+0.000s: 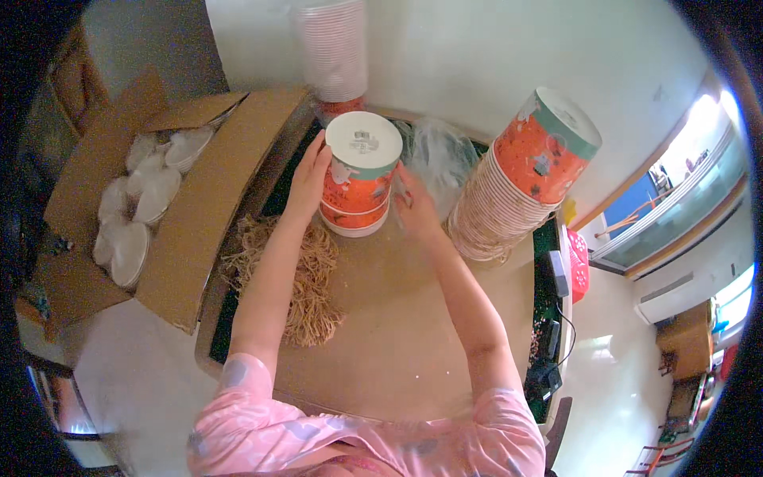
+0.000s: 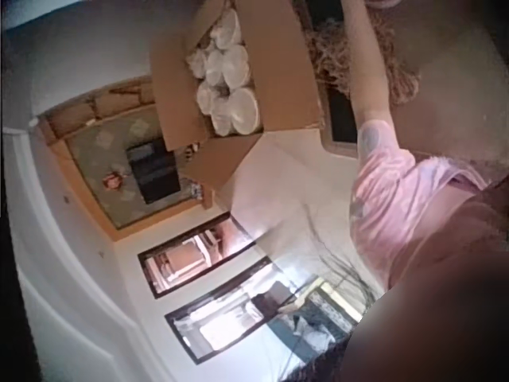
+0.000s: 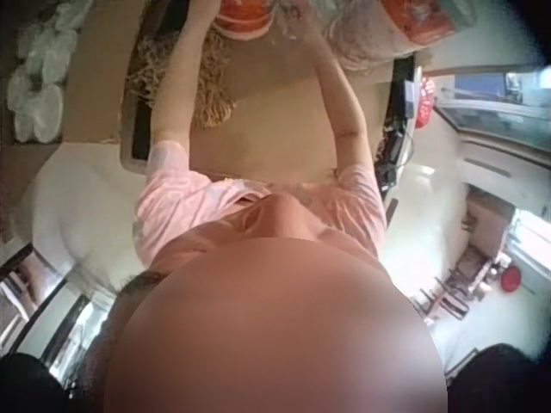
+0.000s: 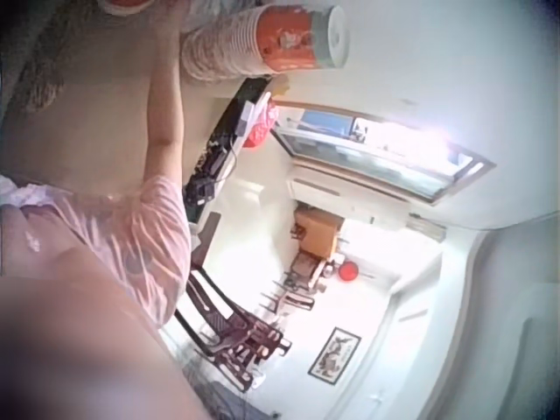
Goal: Tying a thin string around the rim of paper bowls for packaging.
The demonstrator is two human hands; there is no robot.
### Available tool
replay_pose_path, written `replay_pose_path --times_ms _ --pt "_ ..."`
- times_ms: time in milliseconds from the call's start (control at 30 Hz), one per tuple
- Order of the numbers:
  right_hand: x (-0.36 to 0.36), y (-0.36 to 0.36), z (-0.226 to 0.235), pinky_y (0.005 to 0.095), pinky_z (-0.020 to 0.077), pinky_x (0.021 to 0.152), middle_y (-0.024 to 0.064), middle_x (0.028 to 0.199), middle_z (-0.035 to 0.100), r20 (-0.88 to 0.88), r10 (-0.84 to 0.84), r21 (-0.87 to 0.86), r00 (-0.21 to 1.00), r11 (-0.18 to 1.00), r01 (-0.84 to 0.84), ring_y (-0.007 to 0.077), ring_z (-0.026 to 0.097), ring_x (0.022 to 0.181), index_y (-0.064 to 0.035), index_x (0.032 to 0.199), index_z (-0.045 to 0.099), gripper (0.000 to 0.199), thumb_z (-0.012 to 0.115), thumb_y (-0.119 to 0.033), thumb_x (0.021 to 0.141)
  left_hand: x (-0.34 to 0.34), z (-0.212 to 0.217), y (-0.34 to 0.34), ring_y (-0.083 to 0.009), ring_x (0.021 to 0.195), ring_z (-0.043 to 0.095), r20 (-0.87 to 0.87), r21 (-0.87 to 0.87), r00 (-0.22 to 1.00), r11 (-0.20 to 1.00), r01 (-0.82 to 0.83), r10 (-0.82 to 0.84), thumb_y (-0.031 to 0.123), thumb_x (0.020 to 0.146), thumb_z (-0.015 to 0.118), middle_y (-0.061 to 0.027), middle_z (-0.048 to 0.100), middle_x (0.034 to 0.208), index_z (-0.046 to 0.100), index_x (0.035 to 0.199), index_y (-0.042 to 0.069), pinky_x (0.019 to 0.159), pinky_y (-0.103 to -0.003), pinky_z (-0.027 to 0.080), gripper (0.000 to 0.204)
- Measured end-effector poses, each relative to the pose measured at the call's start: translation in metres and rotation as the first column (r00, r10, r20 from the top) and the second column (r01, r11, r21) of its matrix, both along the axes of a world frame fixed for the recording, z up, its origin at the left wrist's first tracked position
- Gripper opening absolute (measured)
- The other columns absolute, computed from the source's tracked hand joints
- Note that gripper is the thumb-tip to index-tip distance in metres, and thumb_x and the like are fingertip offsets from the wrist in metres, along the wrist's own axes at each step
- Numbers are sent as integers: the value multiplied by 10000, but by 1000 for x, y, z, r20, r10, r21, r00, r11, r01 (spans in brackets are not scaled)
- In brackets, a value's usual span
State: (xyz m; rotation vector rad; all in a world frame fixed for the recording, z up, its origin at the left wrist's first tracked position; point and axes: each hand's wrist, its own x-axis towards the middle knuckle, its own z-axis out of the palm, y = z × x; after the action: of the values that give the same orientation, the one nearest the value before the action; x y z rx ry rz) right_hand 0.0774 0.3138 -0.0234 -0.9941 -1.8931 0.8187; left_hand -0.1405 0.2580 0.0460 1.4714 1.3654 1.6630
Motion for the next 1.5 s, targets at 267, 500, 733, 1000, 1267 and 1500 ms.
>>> replay_pose_path --times_ms 267,500,733,1000,1267,1500 --pt "-16 -47 80 363 364 1047 113 1500 304 4 40 312 999 949 -39 256 346 1352 -134 1488 233 826 585 91 775 -12 41 -26 -256 1332 366 118 200 991 979 46 -70 293 972 485 -202 371 1439 296 1427 -25 1097 -341 269 586" --pt "22 -122 148 407 344 1068 179 1441 361 299 -261 604 918 797 30 354 381 1305 -151 1415 388 704 530 82 766 13 74 -96 -206 1323 357 125 213 987 974 76 -104 542 939 419 -105 343 1470 262 1468 53 1059 -395 311 737" --pt "116 -141 101 295 446 572 68 789 608 5 -545 252 838 812 527 88 475 637 -25 1105 593 200 517 -144 963 96 -138 -147 -357 1388 238 -408 -312 911 947 -77 -60 356 983 402 -274 296 1455 320 1396 -61 1131 -481 185 592" --pt "182 -236 63 223 434 581 24 878 606 -417 -622 15 663 724 689 84 544 717 -2 1174 579 252 527 -98 947 167 -167 -147 -439 1379 200 -777 -357 566 933 -36 -275 441 883 563 -302 255 1456 310 1379 -79 1128 -543 158 762" --pt "198 -273 52 297 493 822 102 1103 624 -477 -722 -122 502 620 775 165 600 959 57 1176 567 321 540 -91 892 138 -184 -45 -365 1400 204 -707 -188 708 965 -185 -3 428 910 500 -279 267 1467 278 1409 -69 1135 -483 185 738" --pt "188 -261 68 230 462 746 58 1052 631 -498 -669 -189 551 704 684 114 586 884 7 1151 592 264 554 -79 904 242 -200 -123 -397 1395 192 -698 -315 571 901 298 -433 468 903 469 -270 269 1470 304 1396 -78 1149 -518 104 755"
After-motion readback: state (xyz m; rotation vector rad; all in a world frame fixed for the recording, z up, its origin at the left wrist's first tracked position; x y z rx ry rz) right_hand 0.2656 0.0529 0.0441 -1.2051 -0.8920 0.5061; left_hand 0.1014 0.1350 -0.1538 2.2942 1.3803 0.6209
